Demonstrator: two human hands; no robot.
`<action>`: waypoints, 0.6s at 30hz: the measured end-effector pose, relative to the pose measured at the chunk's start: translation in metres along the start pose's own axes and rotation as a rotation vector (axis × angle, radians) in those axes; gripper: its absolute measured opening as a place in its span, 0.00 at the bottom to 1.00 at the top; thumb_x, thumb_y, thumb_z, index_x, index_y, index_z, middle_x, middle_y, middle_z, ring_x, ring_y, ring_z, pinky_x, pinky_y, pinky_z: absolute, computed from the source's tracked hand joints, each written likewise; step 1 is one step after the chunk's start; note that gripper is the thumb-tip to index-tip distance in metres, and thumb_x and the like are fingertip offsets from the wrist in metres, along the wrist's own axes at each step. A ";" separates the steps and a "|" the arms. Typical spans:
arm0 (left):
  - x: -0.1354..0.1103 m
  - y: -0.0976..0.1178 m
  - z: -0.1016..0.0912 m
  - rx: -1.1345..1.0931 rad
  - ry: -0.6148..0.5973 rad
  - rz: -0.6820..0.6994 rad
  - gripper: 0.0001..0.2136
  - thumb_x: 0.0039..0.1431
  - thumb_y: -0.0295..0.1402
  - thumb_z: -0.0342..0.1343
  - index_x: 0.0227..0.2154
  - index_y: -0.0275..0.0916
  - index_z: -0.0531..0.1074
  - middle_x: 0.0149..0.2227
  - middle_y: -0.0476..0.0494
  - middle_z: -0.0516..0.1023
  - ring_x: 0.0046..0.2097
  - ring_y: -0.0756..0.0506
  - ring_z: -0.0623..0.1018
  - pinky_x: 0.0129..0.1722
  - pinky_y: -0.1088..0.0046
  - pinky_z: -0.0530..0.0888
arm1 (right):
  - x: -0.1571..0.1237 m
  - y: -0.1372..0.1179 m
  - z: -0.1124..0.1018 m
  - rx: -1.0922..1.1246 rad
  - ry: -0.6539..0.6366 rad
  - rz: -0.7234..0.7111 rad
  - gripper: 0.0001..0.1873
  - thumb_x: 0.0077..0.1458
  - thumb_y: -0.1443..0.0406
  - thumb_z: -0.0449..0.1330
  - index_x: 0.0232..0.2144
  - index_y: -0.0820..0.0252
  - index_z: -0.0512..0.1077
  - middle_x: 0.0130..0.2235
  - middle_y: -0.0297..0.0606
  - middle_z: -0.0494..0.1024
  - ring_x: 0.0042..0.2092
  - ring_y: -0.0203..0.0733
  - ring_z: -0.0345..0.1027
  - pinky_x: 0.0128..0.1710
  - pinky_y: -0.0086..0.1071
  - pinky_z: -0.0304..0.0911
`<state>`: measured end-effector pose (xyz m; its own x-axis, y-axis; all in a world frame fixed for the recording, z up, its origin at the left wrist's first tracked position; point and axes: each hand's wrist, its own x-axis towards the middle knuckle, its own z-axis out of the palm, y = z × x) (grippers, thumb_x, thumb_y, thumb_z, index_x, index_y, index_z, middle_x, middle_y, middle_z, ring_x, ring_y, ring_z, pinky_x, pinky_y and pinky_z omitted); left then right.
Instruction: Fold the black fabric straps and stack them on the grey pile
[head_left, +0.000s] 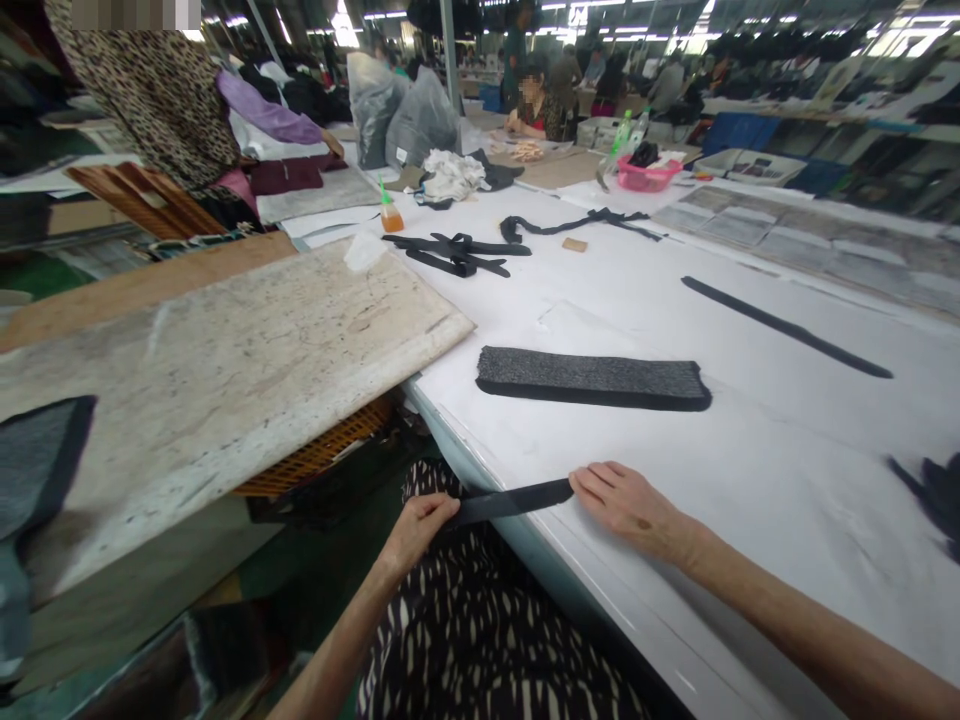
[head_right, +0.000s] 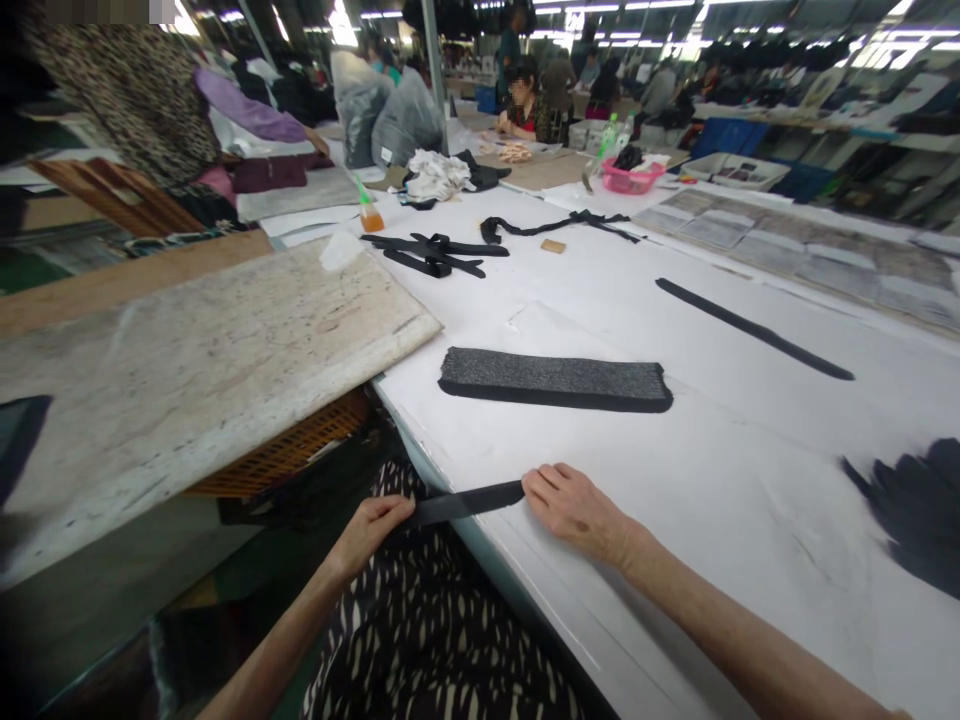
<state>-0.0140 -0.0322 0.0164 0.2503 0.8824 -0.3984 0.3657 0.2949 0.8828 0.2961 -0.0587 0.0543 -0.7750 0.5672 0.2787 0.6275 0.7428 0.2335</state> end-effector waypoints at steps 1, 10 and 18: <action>-0.001 -0.001 -0.001 0.000 0.001 0.002 0.20 0.46 0.51 0.54 0.16 0.36 0.68 0.19 0.51 0.62 0.25 0.50 0.61 0.25 0.75 0.57 | -0.003 0.000 -0.001 0.004 0.003 0.020 0.14 0.55 0.79 0.46 0.38 0.70 0.69 0.38 0.46 0.72 0.38 0.42 0.63 0.36 0.36 0.60; -0.013 0.019 0.000 -0.022 -0.036 0.060 0.19 0.51 0.47 0.52 0.18 0.36 0.68 0.20 0.51 0.62 0.26 0.50 0.60 0.26 0.75 0.58 | -0.006 0.000 -0.009 0.382 0.113 0.529 0.16 0.55 0.76 0.44 0.35 0.62 0.70 0.38 0.40 0.72 0.37 0.38 0.66 0.36 0.31 0.65; -0.012 0.066 0.025 0.182 -0.109 0.265 0.18 0.55 0.44 0.48 0.17 0.36 0.66 0.19 0.51 0.62 0.26 0.50 0.62 0.27 0.75 0.59 | 0.063 -0.007 -0.037 0.881 -0.096 0.536 0.10 0.60 0.65 0.49 0.31 0.58 0.69 0.33 0.33 0.72 0.34 0.34 0.64 0.35 0.27 0.59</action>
<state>0.0296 -0.0324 0.0733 0.4493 0.8721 -0.1938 0.4265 -0.0188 0.9043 0.2459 -0.0410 0.1049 -0.4369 0.8975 0.0601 0.6448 0.3591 -0.6747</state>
